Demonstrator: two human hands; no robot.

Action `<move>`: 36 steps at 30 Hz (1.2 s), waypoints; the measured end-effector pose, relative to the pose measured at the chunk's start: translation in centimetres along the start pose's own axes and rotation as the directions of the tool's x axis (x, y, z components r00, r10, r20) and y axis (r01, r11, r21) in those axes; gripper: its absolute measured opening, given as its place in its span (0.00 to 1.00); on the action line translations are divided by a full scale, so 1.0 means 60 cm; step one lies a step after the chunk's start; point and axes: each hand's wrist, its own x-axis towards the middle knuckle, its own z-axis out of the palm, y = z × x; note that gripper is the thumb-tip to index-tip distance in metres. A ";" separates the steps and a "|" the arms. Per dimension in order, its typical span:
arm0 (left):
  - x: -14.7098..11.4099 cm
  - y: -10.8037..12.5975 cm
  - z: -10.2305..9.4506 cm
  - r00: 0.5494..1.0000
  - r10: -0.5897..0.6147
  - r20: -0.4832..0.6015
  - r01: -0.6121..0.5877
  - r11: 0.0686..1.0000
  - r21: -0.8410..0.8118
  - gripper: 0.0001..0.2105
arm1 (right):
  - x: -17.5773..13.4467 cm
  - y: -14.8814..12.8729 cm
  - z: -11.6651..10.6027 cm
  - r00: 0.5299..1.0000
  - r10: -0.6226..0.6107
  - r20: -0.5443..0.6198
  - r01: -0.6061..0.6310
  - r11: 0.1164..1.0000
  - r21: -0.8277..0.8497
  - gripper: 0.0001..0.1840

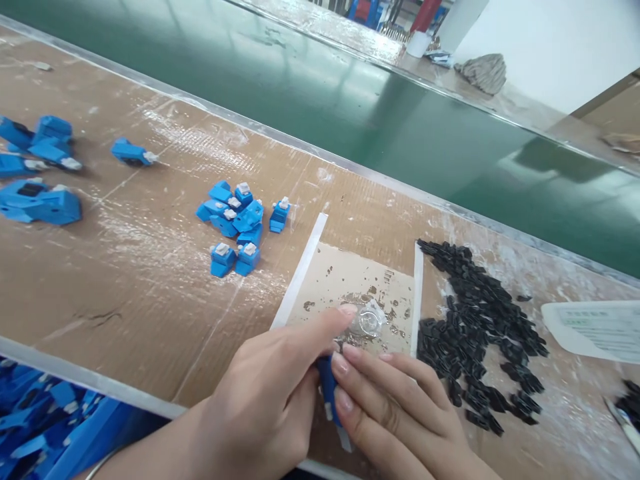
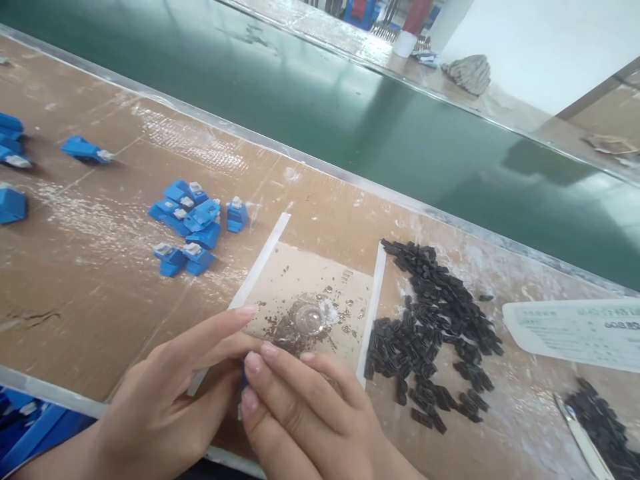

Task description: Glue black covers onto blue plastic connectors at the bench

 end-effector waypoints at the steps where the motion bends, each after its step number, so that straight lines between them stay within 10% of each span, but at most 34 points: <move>1: -0.001 0.002 -0.001 1.000 0.001 0.006 -0.001 1.000 0.014 0.27 | 0.003 0.001 -0.005 1.000 -0.005 0.004 0.005 1.000 0.007 0.19; 6: 0.004 0.005 -0.032 0.996 -0.004 0.088 -0.012 0.982 0.186 0.19 | 0.026 0.038 -0.071 0.941 0.008 0.339 -0.019 0.999 0.026 0.19; 9: 0.022 -0.012 -0.087 0.984 -0.085 -0.155 0.149 0.871 0.468 0.12 | 0.024 0.086 -0.112 0.937 0.172 0.304 -0.130 0.979 -0.155 0.16; 12: 0.039 -0.048 -0.157 0.846 -0.189 -0.499 0.497 0.620 0.607 0.15 | 0.005 0.136 -0.128 0.923 0.211 0.321 -0.101 0.939 -0.328 0.12; 14: 0.042 -0.074 -0.199 0.807 -0.224 -0.547 0.575 0.513 0.638 0.19 | -0.012 0.161 -0.123 0.928 0.167 0.333 -0.048 0.939 -0.340 0.17; 17: 0.035 -0.097 -0.231 0.869 -0.151 -0.472 0.479 0.495 0.725 0.25 | -0.036 0.177 -0.107 0.927 0.156 0.340 -0.049 0.952 -0.302 0.17; 28: 0.028 -0.094 -0.159 0.980 -0.191 -0.055 0.176 0.702 0.690 0.12 | -0.031 0.178 -0.098 0.901 0.240 0.362 -0.093 0.920 -0.380 0.16; 36: 0.029 -0.093 -0.153 0.971 -0.201 -0.129 0.238 0.757 0.609 0.08 | 0.001 0.164 -0.099 0.917 0.150 0.369 0.002 0.925 -0.380 0.23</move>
